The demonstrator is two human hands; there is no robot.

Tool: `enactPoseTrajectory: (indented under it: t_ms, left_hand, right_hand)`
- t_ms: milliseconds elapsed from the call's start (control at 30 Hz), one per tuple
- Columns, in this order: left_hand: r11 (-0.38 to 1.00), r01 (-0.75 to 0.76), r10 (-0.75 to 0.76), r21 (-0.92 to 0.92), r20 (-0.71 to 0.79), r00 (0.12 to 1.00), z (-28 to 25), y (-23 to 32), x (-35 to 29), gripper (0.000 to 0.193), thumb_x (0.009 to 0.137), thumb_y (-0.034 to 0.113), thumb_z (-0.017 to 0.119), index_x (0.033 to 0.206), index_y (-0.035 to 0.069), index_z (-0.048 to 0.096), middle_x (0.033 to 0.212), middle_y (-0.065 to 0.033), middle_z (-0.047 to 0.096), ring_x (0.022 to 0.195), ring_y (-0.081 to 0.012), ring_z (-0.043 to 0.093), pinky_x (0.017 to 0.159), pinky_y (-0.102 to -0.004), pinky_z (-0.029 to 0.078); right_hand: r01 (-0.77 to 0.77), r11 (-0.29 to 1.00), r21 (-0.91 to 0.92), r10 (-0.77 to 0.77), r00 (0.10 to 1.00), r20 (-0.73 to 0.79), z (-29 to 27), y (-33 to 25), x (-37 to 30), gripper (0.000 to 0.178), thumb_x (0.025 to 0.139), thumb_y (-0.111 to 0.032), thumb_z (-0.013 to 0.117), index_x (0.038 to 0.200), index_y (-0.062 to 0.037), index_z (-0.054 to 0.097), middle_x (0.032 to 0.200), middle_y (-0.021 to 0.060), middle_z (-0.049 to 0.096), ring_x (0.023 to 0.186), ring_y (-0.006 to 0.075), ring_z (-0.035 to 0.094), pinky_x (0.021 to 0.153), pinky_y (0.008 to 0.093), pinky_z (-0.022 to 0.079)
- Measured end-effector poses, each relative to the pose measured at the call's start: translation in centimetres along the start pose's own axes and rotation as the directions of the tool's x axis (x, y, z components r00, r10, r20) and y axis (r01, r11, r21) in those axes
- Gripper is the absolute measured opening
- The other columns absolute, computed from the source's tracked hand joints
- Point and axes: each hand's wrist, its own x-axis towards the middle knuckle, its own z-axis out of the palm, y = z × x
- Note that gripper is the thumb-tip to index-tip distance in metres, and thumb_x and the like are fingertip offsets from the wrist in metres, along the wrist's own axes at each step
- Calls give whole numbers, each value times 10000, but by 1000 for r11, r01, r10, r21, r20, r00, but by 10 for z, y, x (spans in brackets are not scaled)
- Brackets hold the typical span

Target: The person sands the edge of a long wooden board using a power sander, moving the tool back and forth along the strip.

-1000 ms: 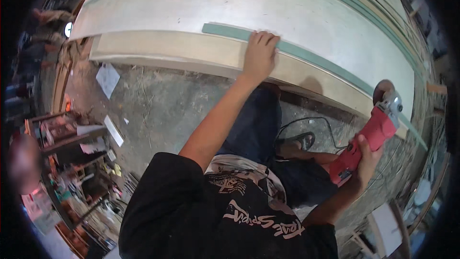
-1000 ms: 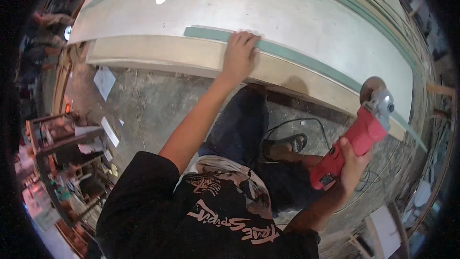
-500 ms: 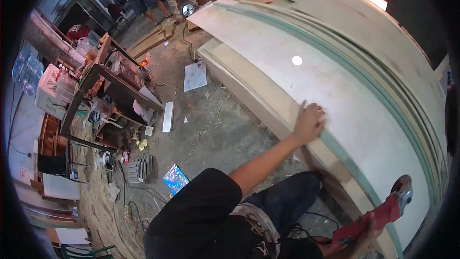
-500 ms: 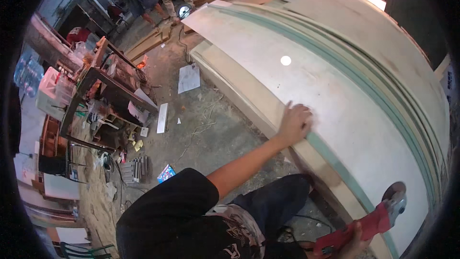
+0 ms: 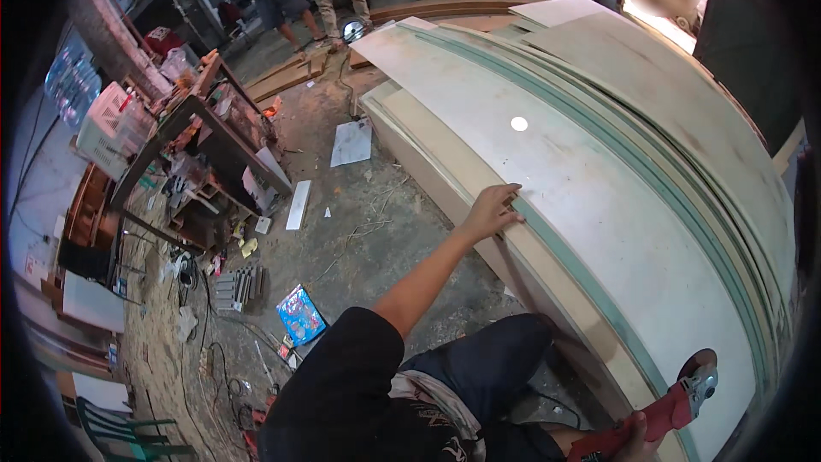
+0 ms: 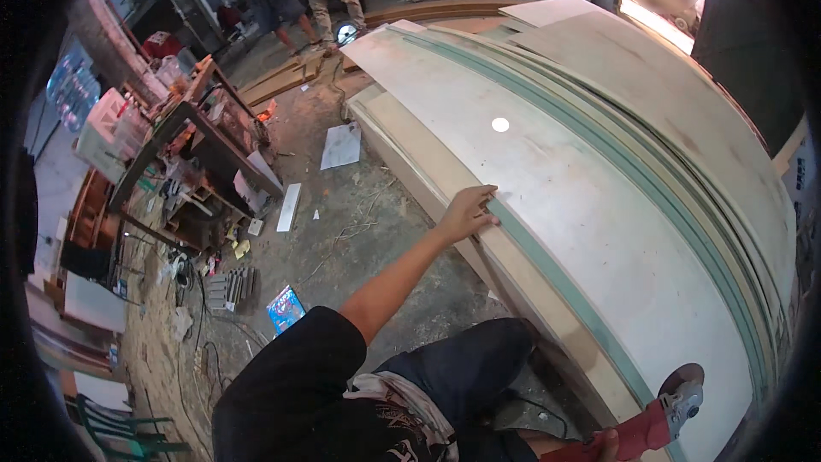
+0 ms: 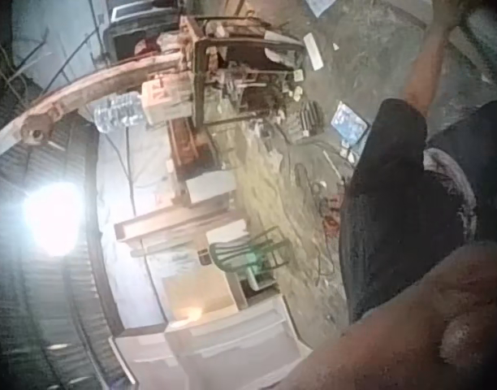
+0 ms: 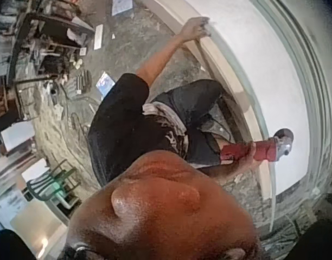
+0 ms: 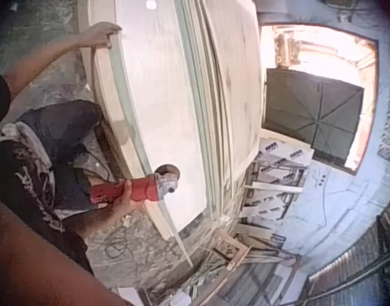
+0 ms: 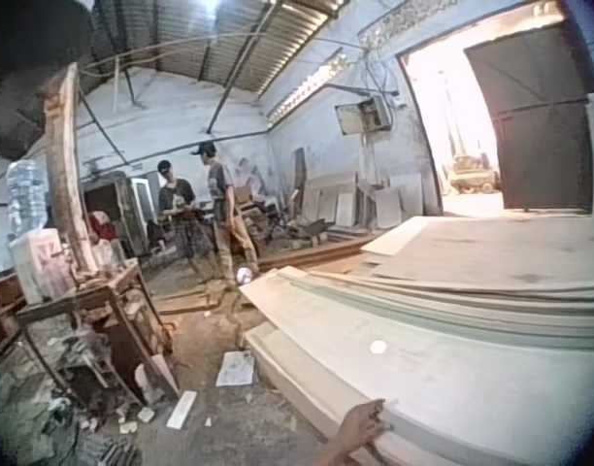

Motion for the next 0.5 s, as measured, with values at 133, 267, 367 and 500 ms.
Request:
enactPoseTrajectory:
  t_ms: [133, 267, 367, 500]
  left_hand:
    - [946, -9, 30, -324, 63, 998, 4, -25, -1, 702, 778, 279, 915, 1391, 48, 661, 1130, -195, 735, 1077, -357, 706, 989, -464, 544]
    - [999, 44, -47, 17, 223, 974, -12, -33, 9, 574, 773, 229, 901, 1322, 160, 748, 1132, -130, 757, 1092, -304, 681, 1007, -453, 538]
    - [977, 31, 20, -211, 234, 972, -23, -50, 12, 485, 788, 109, 876, 1261, 147, 777, 1171, -121, 743, 1128, -295, 660, 1033, -438, 536]
    - [964, 179, -68, -196, 470, 880, -32, -41, 43, 492, 763, 12, 856, 1242, 93, 772, 1225, -85, 698, 1277, -255, 607, 1128, -412, 486]
  right_hand:
    - [12, 1000, -17, -13, 999, -38, -25, 15, 36, 746, 837, -174, 902, 1471, -45, 531, 947, 153, 715, 733, 244, 682, 635, 421, 591]
    - [-48, 995, -83, 44, 998, -46, -31, 15, 45, 764, 810, -344, 890, 1378, -5, 509, 1017, 89, 650, 829, 188, 654, 726, 336, 549]
    - [-23, 1000, -6, 23, 1000, 16, -14, 0, 43, 701, 843, -243, 878, 1386, 11, 514, 1022, 102, 674, 809, 207, 662, 744, 340, 554]
    - [-16, 1000, 9, 17, 999, -44, -4, 15, 48, 586, 864, -211, 857, 1306, 28, 554, 945, 107, 674, 782, 200, 674, 696, 335, 565]
